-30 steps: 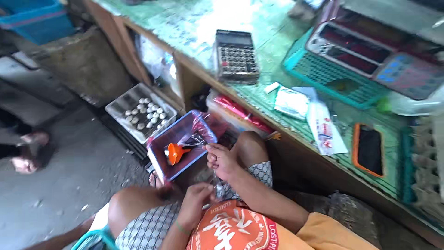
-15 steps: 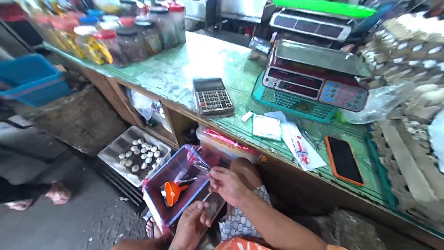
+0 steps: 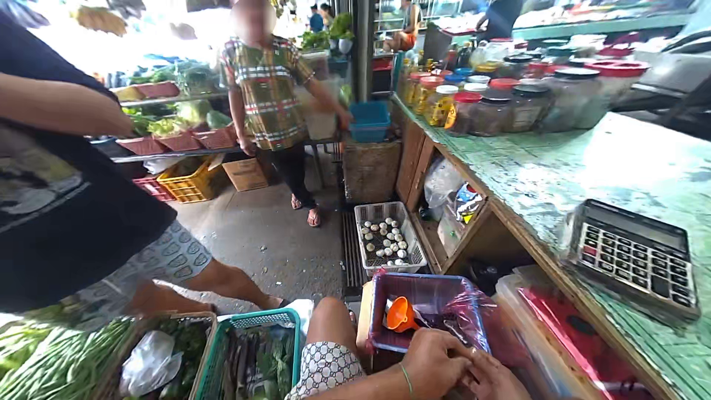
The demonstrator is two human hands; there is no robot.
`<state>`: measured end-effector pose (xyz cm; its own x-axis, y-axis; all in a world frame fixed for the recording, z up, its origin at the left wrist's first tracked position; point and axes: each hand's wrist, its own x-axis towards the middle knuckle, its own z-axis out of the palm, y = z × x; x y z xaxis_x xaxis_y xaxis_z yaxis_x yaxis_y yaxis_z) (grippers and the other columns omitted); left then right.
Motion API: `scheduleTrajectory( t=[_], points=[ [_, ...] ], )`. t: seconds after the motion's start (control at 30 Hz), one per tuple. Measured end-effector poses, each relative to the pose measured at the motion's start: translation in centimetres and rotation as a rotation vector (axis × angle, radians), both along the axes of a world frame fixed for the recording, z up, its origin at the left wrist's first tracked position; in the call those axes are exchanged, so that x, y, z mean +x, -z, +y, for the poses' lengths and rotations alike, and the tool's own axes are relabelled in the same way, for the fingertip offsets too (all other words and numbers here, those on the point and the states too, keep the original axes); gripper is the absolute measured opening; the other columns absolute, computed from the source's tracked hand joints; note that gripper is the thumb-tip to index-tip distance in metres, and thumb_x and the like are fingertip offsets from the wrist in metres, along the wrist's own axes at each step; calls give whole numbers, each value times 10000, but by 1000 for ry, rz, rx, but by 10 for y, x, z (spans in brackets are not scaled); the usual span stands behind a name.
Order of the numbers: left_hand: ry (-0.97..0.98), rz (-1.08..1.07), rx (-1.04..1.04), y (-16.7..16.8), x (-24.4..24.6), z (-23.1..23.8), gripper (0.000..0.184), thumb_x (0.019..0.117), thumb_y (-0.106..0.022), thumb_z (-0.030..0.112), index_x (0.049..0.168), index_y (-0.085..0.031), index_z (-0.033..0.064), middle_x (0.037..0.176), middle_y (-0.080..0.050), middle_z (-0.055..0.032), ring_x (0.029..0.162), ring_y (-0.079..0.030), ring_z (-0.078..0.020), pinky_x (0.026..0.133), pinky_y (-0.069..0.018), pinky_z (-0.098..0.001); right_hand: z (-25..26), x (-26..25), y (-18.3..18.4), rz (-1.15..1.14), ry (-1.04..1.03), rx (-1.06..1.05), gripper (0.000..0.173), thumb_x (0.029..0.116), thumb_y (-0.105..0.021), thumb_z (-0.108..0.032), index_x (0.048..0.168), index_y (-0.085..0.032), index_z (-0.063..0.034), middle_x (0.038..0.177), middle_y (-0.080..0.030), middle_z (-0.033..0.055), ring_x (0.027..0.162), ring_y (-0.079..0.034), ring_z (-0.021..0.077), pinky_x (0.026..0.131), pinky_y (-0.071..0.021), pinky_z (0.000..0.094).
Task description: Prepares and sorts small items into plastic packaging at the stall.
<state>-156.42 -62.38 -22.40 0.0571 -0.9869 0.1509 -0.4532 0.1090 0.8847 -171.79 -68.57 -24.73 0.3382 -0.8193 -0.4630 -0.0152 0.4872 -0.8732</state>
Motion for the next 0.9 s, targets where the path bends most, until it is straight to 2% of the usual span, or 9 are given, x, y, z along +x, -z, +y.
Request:
scheduleTrajectory(
  t=[0.07, 0.17, 0.2, 0.27, 0.4, 0.57, 0.67, 0.73, 0.9],
  points=[
    [-74, 53, 18, 9, 6, 8, 164, 957, -680, 138, 1038, -785, 44, 1012, -755, -107, 978, -715, -198, 940, -563, -423, 3, -2, -5, -196, 68, 151, 192, 1096, -374, -136, 1127, -546, -56, 945, -690, 38, 866, -701, 166, 830, -603, 394],
    [-129, 2, -87, 23, 9, 12, 144, 928, -687, 96, 1007, -790, 36, 959, -745, -110, 948, -713, -204, 905, -574, -407, 13, -1, -3, -357, 34, 192, 267, 1100, -348, -184, 1131, -596, -88, 1088, -719, 46, 1018, -700, 197, 930, -575, 430],
    [-144, -16, -134, 30, 7, 12, 127, 918, -688, 86, 977, -787, 32, 940, -743, -106, 933, -714, -201, 888, -580, -399, 16, 0, -2, -417, -12, 187, 348, 1098, -322, -208, 1215, -626, -86, 1198, -715, 55, 1096, -682, 203, 973, -551, 436],
    [-189, -69, -191, 42, 8, 8, 108, 914, -702, 114, 943, -786, 52, 932, -745, -80, 937, -712, -186, 890, -582, -385, 24, 2, -2, -519, -114, 172, 457, 1109, -262, -268, 1422, -549, -98, 1380, -630, 53, 1244, -608, 208, 1062, -491, 456],
    [-278, -226, -221, 55, 13, 1, 107, 864, -789, 254, 883, -790, 149, 961, -738, -2, 1010, -672, -168, 1009, -494, -429, 38, 12, 0, -494, -6, 233, 436, 1113, -287, -279, 1423, -540, -106, 1295, -657, 70, 1141, -645, 203, 979, -531, 429],
    [-356, -397, -345, 64, 9, -6, 43, 820, -755, 200, 845, -773, 169, 924, -748, 26, 1007, -702, -156, 1123, -431, -525, 42, 13, -4, -353, 24, 223, 449, 1102, -357, -226, 1510, -457, -66, 1403, -593, 118, 1224, -607, 219, 1029, -509, 428],
    [-349, -437, -332, 59, 6, -15, 47, 785, -739, 214, 749, -720, 191, 874, -726, 55, 1026, -682, -165, 1142, -381, -549, 36, 14, -6, -188, 41, 133, 386, 1078, -438, -145, 1420, -550, -5, 1279, -654, 135, 1090, -651, 200, 936, -542, 382],
    [-348, -428, -294, 53, 2, -17, 42, 769, -730, 223, 730, -725, 208, 873, -718, 66, 1050, -667, -179, 1138, -368, -572, 32, 13, -4, -92, 69, 35, 311, 1045, -529, -97, 1305, -638, 34, 1216, -694, 147, 1065, -667, 193, 939, -549, 369],
    [-336, -363, -144, 42, -1, -13, 65, 768, -729, 227, 716, -735, 189, 871, -714, 64, 1028, -657, -179, 1072, -420, -519, 30, 10, -16, 96, 112, -143, 110, 919, -722, -34, 1008, -765, 14, 935, -759, 88, 883, -703, 133, 844, -571, 323]
  ],
)
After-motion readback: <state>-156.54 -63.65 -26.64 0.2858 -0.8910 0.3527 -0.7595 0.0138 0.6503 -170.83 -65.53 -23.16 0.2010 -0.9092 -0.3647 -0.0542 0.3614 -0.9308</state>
